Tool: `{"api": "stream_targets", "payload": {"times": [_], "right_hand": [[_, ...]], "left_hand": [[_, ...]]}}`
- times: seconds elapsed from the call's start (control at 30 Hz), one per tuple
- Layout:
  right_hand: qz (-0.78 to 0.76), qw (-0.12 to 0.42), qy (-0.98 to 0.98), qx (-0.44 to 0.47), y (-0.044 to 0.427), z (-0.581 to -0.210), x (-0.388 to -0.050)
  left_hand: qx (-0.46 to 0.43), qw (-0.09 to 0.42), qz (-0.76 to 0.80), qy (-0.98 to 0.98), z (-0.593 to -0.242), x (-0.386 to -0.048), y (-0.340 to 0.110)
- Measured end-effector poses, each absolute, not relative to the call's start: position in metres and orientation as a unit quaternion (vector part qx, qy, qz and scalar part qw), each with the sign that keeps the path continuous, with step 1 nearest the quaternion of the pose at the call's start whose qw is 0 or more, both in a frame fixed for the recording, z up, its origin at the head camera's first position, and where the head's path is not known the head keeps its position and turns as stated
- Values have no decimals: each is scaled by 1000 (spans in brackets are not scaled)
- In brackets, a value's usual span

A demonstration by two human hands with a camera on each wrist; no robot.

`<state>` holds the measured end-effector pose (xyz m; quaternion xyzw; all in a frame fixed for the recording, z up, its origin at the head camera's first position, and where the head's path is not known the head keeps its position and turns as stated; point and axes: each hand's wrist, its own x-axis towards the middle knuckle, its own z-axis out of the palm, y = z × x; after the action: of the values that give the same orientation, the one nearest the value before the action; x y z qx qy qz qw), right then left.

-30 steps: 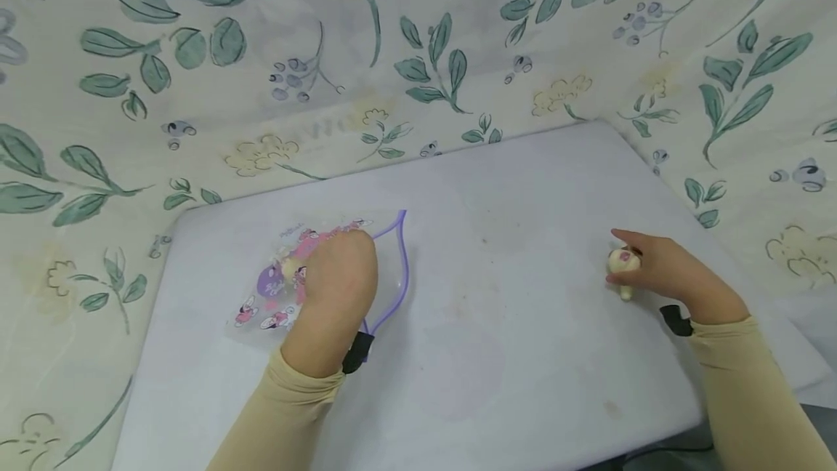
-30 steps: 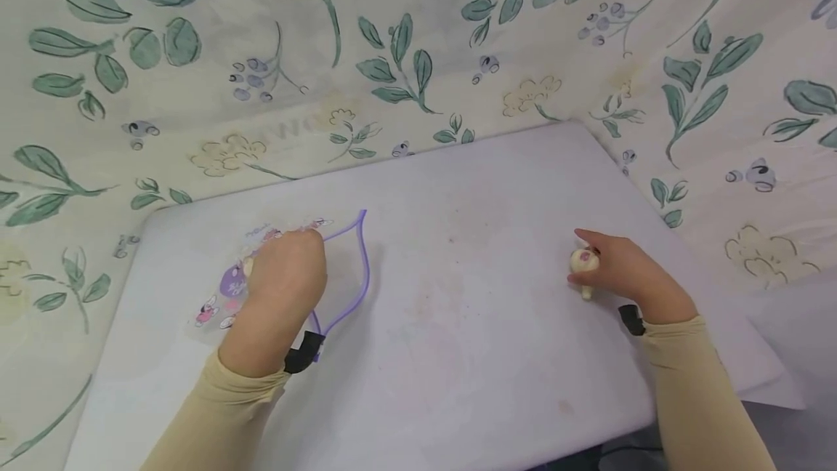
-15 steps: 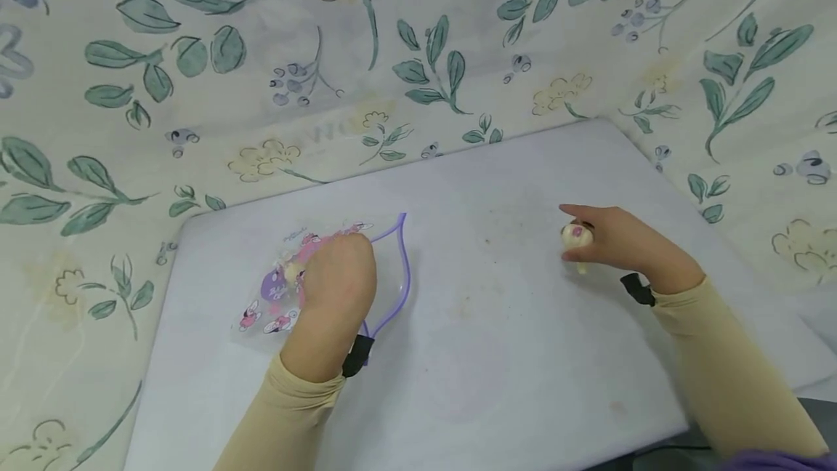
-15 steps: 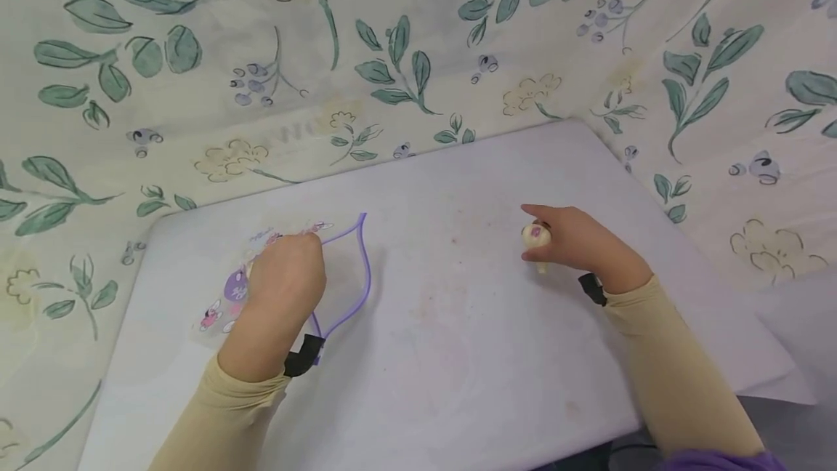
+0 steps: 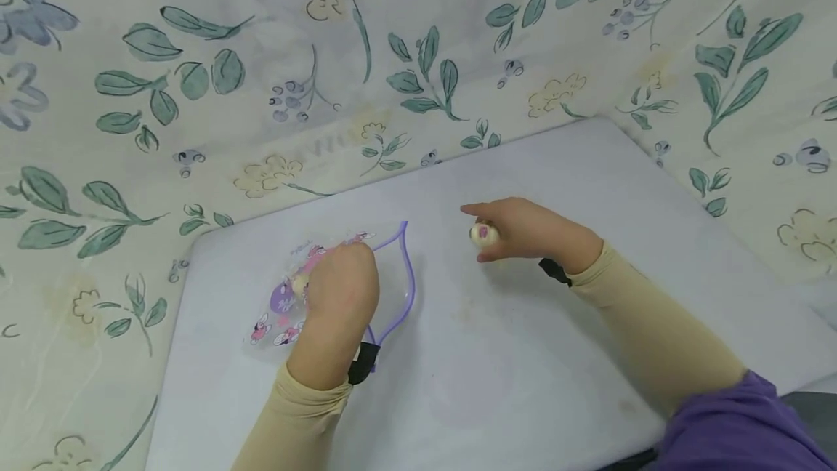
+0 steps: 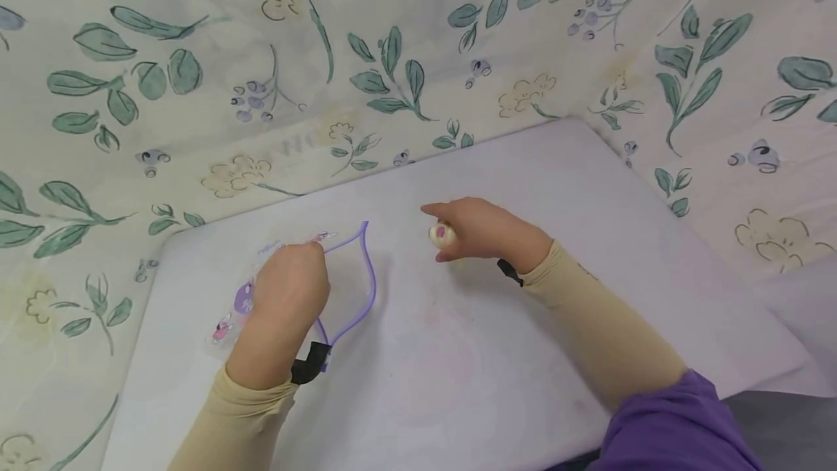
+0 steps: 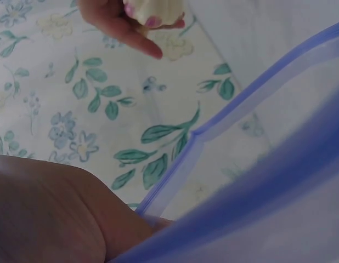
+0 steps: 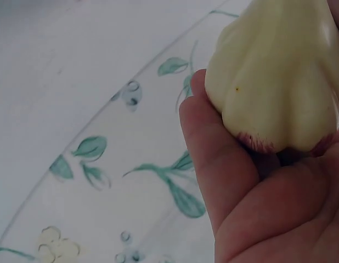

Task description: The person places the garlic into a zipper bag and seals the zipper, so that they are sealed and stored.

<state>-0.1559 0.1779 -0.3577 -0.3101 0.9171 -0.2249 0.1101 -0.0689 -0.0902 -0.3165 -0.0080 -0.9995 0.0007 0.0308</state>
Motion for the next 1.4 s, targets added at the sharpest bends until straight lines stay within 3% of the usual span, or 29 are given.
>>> {"api": "stream_targets", "payload": {"times": [0.6,1.4], "right_hand": [[-188,108,900,-378,105,-341,-150],[-254,128,853,-437,61,-358,-139]], "left_hand": [[-9,27,3,-1000,-318,-71,-87],[1,11,4,-1000,-316,-73,-90]]}}
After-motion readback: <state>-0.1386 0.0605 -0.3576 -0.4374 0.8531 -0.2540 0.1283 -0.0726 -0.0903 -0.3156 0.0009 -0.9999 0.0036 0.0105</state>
